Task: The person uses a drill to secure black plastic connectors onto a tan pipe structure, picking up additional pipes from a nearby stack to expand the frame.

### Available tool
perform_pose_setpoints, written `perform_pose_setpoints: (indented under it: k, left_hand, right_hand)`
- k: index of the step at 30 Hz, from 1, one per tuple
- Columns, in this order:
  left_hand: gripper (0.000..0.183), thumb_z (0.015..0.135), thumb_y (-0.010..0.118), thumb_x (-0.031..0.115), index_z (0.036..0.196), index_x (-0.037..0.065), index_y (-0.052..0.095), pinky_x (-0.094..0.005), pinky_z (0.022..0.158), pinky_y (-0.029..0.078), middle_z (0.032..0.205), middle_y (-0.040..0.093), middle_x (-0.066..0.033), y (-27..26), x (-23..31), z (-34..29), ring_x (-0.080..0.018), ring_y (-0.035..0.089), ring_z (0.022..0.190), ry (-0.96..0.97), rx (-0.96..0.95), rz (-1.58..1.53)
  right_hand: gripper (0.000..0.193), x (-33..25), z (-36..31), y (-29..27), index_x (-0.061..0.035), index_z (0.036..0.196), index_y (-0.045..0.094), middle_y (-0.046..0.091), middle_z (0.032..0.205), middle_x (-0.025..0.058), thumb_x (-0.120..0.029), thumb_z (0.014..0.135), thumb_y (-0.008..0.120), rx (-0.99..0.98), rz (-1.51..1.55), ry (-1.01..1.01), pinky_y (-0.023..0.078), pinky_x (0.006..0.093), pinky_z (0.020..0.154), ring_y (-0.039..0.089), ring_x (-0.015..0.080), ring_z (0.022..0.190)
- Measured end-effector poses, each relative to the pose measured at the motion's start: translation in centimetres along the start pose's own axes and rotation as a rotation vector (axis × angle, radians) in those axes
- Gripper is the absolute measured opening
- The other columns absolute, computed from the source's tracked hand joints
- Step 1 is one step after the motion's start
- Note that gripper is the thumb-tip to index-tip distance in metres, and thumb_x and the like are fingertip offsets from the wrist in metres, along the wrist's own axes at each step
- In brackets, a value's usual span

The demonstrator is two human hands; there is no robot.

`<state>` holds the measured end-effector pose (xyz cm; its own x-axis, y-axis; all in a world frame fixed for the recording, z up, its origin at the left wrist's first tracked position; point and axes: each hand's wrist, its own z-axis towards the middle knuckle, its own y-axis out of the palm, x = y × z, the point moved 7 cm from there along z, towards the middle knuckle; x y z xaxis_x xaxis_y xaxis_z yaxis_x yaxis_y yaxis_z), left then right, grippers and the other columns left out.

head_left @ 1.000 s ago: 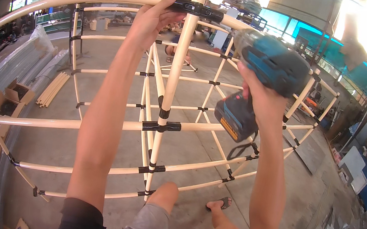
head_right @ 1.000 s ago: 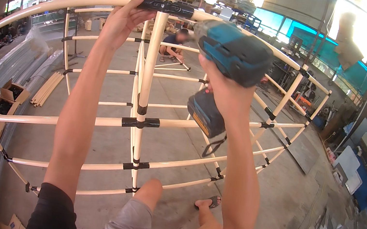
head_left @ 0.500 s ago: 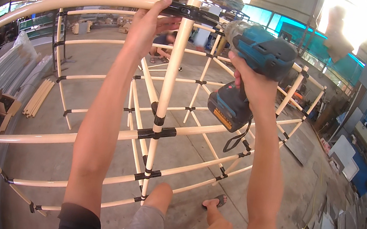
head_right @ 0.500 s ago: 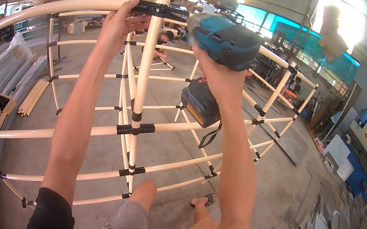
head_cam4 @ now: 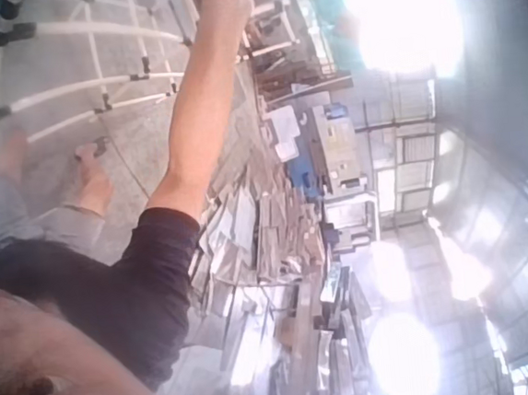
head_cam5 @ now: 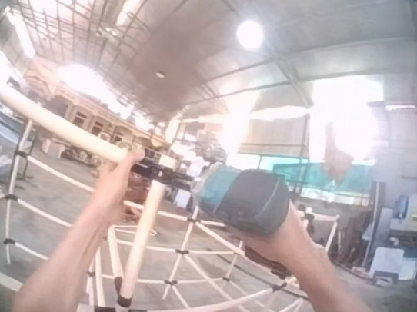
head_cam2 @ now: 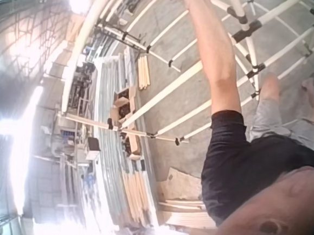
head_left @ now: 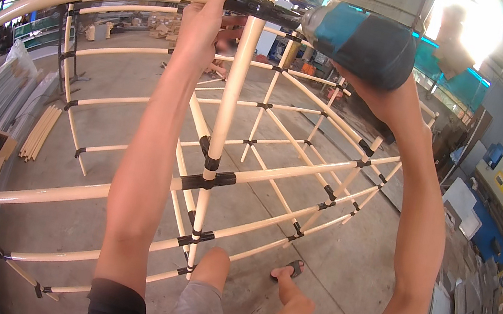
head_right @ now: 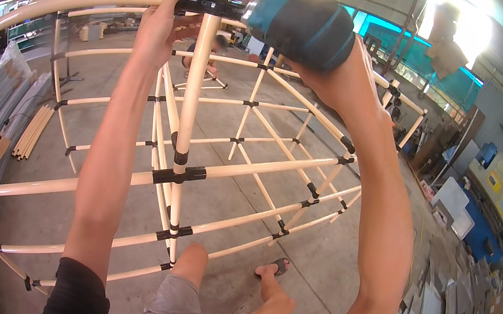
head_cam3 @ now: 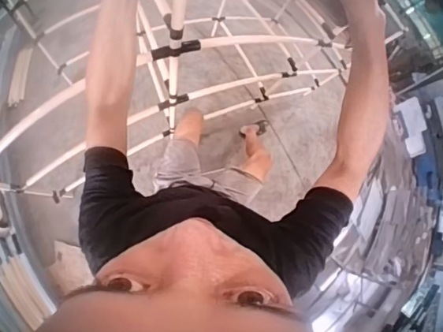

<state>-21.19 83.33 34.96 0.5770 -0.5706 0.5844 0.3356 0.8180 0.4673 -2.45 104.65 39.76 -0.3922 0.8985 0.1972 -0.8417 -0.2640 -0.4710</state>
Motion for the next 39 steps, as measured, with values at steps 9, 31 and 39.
perform_pose_setpoints:
  k: [9,31,39]
  left_hand:
    - [0.038,0.087,0.070,0.032,0.105,0.000,0.061,-0.0342,0.067,0.058,0.098,0.065,-0.0104,-0.4,-0.4,-0.4,-0.0246,0.067,0.085,-0.057,0.021,-0.061]
    - [0.036,0.090,0.067,0.031,0.110,0.001,0.060,-0.0349,0.072,0.059,0.103,0.064,-0.0104,0.2,-0.2,-0.4,-0.0242,0.066,0.090,-0.106,-0.061,-0.063]
    - [0.042,0.090,0.067,0.031,0.112,-0.004,0.057,-0.0326,0.072,0.061,0.104,0.064,-0.0134,-0.2,0.8,-0.6,-0.0252,0.068,0.088,-0.091,-0.075,-0.048]
  right_hand:
    - [0.034,-1.4,-1.5,2.2,-0.0074,0.093,0.072,0.065,0.070,0.0012,-0.037,0.078,0.080,-0.051,0.328,0.466,0.049,0.0278,0.053,0.055,0.0069,0.056]
    - [0.034,-1.9,-2.3,2.5,-0.0075,0.098,0.071,0.073,0.084,0.0091,-0.031,0.074,0.074,0.044,0.485,0.516,0.054,0.0356,0.073,0.070,0.0250,0.080]
    - [0.029,-1.6,-2.3,3.9,-0.0066,0.096,0.071,0.072,0.082,0.0076,-0.027,0.076,0.072,0.001,0.510,0.561,0.052,0.0353,0.073,0.067,0.0205,0.075]
